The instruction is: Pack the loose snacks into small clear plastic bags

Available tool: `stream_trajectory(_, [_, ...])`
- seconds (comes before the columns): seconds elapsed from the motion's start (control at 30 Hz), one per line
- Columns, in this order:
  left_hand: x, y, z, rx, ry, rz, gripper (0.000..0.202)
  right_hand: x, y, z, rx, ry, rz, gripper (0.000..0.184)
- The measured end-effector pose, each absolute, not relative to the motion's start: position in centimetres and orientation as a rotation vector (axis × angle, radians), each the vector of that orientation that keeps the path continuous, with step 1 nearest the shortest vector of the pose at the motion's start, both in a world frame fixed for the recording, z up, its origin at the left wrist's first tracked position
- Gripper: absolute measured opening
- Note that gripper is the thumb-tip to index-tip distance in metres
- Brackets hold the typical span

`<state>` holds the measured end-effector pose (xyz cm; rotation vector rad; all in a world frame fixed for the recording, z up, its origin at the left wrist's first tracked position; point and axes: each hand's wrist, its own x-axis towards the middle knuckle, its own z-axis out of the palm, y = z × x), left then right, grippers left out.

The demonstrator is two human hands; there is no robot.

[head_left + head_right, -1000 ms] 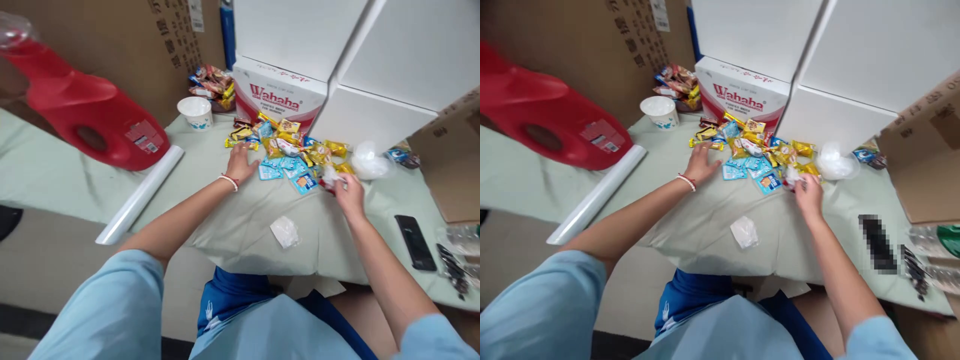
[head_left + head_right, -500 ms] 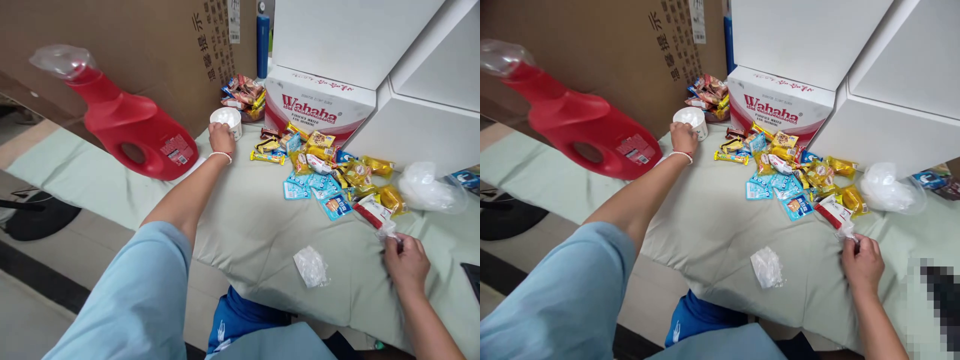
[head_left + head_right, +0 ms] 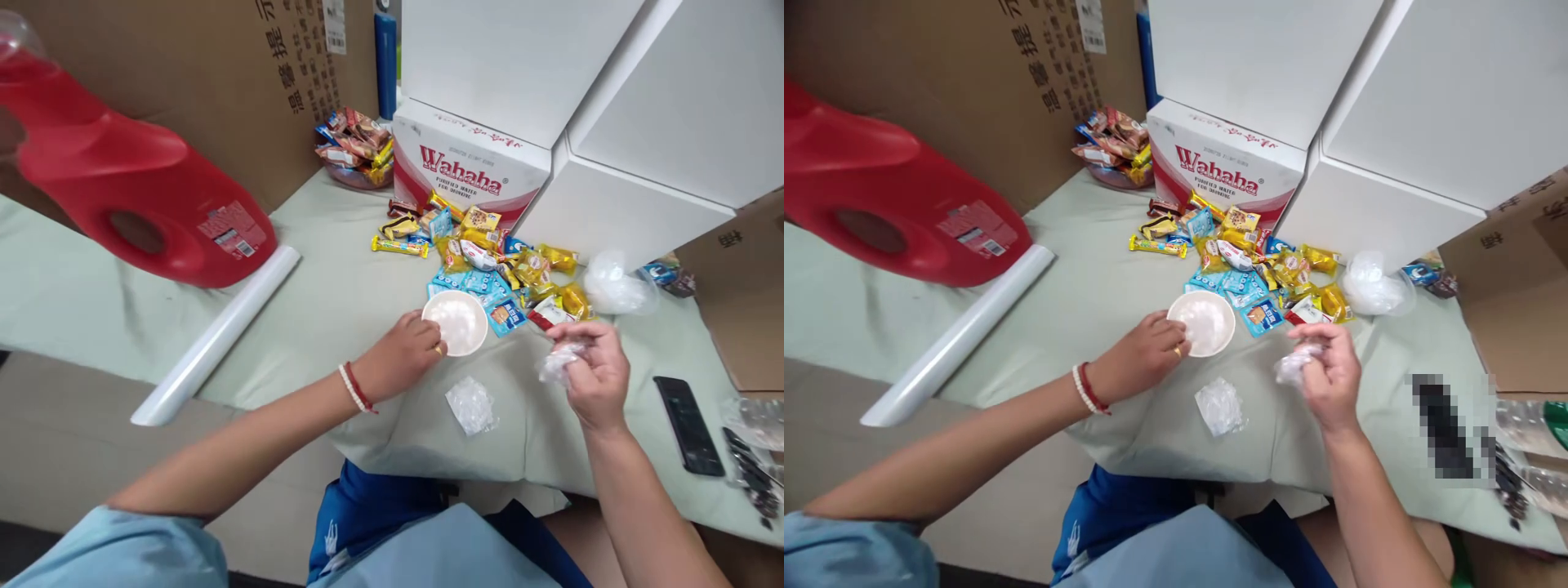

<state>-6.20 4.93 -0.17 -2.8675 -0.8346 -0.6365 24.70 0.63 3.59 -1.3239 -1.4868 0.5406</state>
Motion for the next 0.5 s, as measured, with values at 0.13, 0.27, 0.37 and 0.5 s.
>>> stream_trajectory(0.13, [-4.3,3.3,-1.0,-2.946,-0.776,-0.646,0.016,20.2,2.5,6.8,-1.269,-2.169,0.602,0.028])
stream_trajectory(0.27, [-3.4,2.8,-1.8,-2.945,-0.950,-1.010,0.027,16.4,4.9,6.5,-1.799,-2.589,0.382,0.039])
stream_trajectory(0.37, [-3.3,2.4,-2.7,-2.875,-1.081,-1.240,0.038,14.6,6.2,6.1,-1.983,-2.716,0.367,0.051])
stream_trajectory(0.5, [-3.1,1.8,-3.5,-2.817,-1.076,-1.331,0.048,13.2,8.1,6.1,-2.063,-2.824,0.562,0.041])
